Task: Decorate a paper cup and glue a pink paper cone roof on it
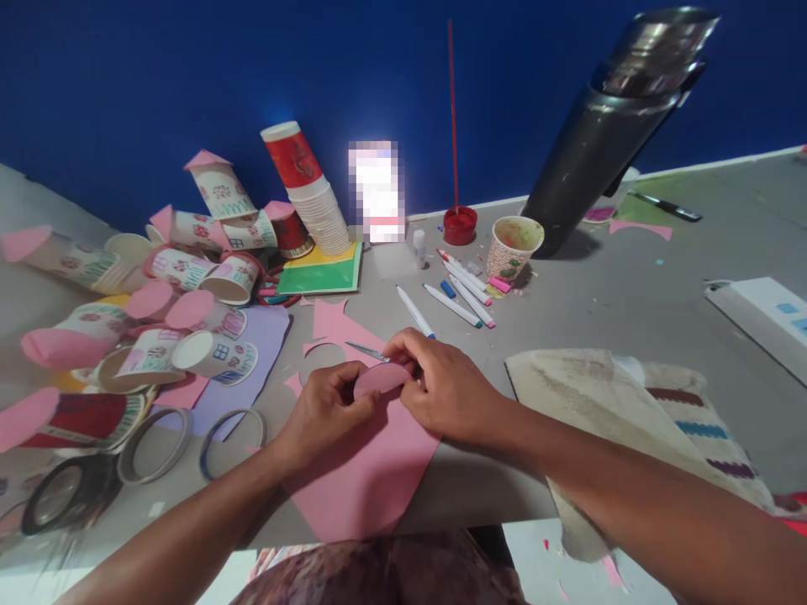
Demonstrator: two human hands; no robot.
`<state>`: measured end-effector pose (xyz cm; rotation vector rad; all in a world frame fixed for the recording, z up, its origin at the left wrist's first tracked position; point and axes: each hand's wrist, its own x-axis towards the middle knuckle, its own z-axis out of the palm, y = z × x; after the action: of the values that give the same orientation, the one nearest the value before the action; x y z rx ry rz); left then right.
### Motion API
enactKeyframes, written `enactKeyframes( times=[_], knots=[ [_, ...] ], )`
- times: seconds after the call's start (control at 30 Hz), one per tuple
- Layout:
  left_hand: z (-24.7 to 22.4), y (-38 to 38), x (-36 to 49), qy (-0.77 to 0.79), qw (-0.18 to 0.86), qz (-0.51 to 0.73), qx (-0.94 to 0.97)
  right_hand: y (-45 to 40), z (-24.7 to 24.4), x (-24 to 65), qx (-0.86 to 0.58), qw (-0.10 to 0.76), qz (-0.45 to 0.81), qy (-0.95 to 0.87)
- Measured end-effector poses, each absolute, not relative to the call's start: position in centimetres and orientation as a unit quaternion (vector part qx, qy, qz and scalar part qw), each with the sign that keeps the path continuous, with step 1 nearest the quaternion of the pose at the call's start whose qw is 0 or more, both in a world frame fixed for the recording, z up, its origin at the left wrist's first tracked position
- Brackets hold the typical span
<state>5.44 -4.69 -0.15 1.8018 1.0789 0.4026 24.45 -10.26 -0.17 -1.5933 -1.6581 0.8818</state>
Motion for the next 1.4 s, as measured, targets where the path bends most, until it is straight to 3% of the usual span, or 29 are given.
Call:
enactKeyframes(
  times=[0.2, 0.43, 0.7, 0.97, 1.17, 1.23, 1.4],
  knots=[
    [-0.2, -4.1, 5.1, 0.467, 0.472, 0.184, 0.725, -9.8, -0.9, 24.8, -0.592, 0.377, 0.231, -0.674],
    [0.3, -4.3, 5.1, 0.469, 0.469, 0.211, 0.718, -9.7, -1.4, 24.6, -0.588, 0.36, 0.166, -0.705],
    [0.3, -3.5, 4.5, 0.386, 0.747, 0.198, 0.504, -9.3, -2.0, 25.2, -0.527, 0.404, 0.129, -0.736],
    [-0.3, -3.2, 4.7, 0.422, 0.785, 0.187, 0.413, -9.5, -2.0, 25.3, -0.501, 0.405, 0.041, -0.764],
    [0.2, -3.1, 4.8, 0.421, 0.761, 0.181, 0.46, -9.7, -2.1, 25.4, -0.519, 0.397, 0.025, -0.757],
    [0.6, -2.9, 4.7, 0.449, 0.71, 0.222, 0.495, -9.7, -1.9, 25.5, -0.562, 0.354, 0.048, -0.746],
    [1.2, -2.0, 4.2, 0.491, 0.609, 0.337, 0.524, -9.8, -1.8, 25.5, -0.649, 0.127, 0.102, -0.743]
  ],
)
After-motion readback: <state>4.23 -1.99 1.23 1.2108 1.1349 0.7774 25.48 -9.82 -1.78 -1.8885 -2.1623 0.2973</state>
